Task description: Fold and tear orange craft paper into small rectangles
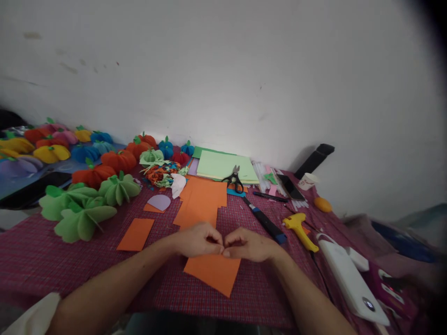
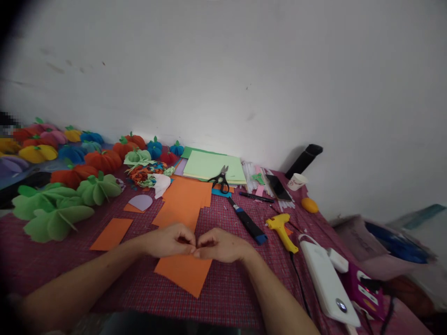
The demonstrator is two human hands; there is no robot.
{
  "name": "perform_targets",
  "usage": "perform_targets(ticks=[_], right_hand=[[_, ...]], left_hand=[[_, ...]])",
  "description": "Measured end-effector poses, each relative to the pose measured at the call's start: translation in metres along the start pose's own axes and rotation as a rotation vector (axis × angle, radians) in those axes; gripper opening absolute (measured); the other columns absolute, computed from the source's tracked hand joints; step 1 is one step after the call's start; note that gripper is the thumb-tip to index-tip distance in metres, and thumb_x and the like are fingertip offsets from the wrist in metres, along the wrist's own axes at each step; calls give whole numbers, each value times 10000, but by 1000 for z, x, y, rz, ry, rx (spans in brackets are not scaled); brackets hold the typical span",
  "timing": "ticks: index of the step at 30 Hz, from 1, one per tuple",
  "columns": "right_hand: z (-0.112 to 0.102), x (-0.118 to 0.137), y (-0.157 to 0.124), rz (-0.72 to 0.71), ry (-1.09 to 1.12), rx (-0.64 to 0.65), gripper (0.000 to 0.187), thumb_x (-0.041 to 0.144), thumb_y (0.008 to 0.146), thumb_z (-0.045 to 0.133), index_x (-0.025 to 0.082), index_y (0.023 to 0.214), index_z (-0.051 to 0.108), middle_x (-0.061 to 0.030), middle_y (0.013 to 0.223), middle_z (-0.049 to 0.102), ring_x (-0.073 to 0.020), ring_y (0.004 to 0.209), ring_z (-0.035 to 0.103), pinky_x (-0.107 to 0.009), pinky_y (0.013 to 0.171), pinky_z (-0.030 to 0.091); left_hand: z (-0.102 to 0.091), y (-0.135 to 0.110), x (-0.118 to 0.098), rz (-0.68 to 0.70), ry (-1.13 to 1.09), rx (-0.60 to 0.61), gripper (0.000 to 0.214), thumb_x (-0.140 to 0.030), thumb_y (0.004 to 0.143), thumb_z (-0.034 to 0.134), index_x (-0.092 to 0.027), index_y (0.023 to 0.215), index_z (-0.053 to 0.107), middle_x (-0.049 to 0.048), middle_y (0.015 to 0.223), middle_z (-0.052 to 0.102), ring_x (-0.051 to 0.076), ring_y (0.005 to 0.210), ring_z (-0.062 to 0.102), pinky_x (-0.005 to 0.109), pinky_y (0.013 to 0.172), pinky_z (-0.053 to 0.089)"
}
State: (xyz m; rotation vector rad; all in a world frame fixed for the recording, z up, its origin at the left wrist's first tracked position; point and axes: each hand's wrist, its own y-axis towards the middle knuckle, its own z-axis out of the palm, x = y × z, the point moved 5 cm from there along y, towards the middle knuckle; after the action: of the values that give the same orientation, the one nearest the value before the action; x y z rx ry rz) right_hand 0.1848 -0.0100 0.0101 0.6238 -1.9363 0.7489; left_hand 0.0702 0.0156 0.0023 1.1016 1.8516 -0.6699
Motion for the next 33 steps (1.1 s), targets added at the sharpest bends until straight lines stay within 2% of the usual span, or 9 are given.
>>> perform_targets(ticks=[3,8,14,17,21,23,25,28,33], right_hand=[[2,-5,3,2,-11,5,246,310,750,493,126,587,505,65,513,261,-46,477,224,-178,428,185],[-4,-9,3,1,-56,0,181,263,722,533,107,637,567,67,512,352,-37,485,295,-161,442,231],[-15,-26,-11,97,243,75,200,293,704,546,104,702,611,-10,623,578,-90,547,535,-207,582,413],[-27,-27,-19,92,246,21,208,300,703,550,108,721,626,-30,661,602,-112,597,571,-232,620,433],[-32,-13,-16,-25,93,-152,259,341,738,523,126,834,632,-24,746,613,-110,693,547,-228,675,409],[-23,-10,-8,-41,9,-193,271,355,722,545,132,853,629,-3,727,596,-96,644,506,-203,606,388],[-13,-11,1,-40,-32,-224,250,347,735,527,124,780,629,23,619,540,-73,553,440,-184,524,345],[-7,-15,7,-39,-59,-240,240,330,749,507,118,704,609,40,551,463,-62,515,376,-176,489,307],[-20,-14,-6,-13,-59,-216,242,341,754,502,114,708,573,35,578,438,-66,537,365,-180,506,311]], left_hand=[[3,1,4,-36,-12,45,186,-225,726,448,-128,681,600,-50,521,353,57,486,284,161,440,222],[3,3,5,-83,-10,83,201,-237,724,436,-120,596,538,-50,514,286,57,485,248,176,443,195],[-13,-1,6,-115,-62,50,268,-271,740,403,-139,511,358,-40,548,216,64,508,209,197,459,173],[-22,-5,7,-130,-63,32,275,-295,741,405,-145,520,337,-38,554,227,66,513,215,199,464,174],[-17,-4,8,-138,-70,47,246,-264,728,403,-145,519,349,-40,545,225,64,499,209,203,453,163],[-11,-1,10,-140,-64,53,216,-241,712,407,-142,521,378,-44,532,226,62,486,207,203,445,157],[-6,1,12,-135,-54,60,202,-232,698,416,-140,519,400,-48,517,223,60,475,200,202,438,152],[-7,2,16,-125,-52,53,213,-237,698,423,-140,510,397,-49,513,220,60,475,198,200,435,155],[-22,-2,14,-119,-41,32,316,-322,744,424,-134,492,389,-47,507,244,59,479,218,197,446,175]])
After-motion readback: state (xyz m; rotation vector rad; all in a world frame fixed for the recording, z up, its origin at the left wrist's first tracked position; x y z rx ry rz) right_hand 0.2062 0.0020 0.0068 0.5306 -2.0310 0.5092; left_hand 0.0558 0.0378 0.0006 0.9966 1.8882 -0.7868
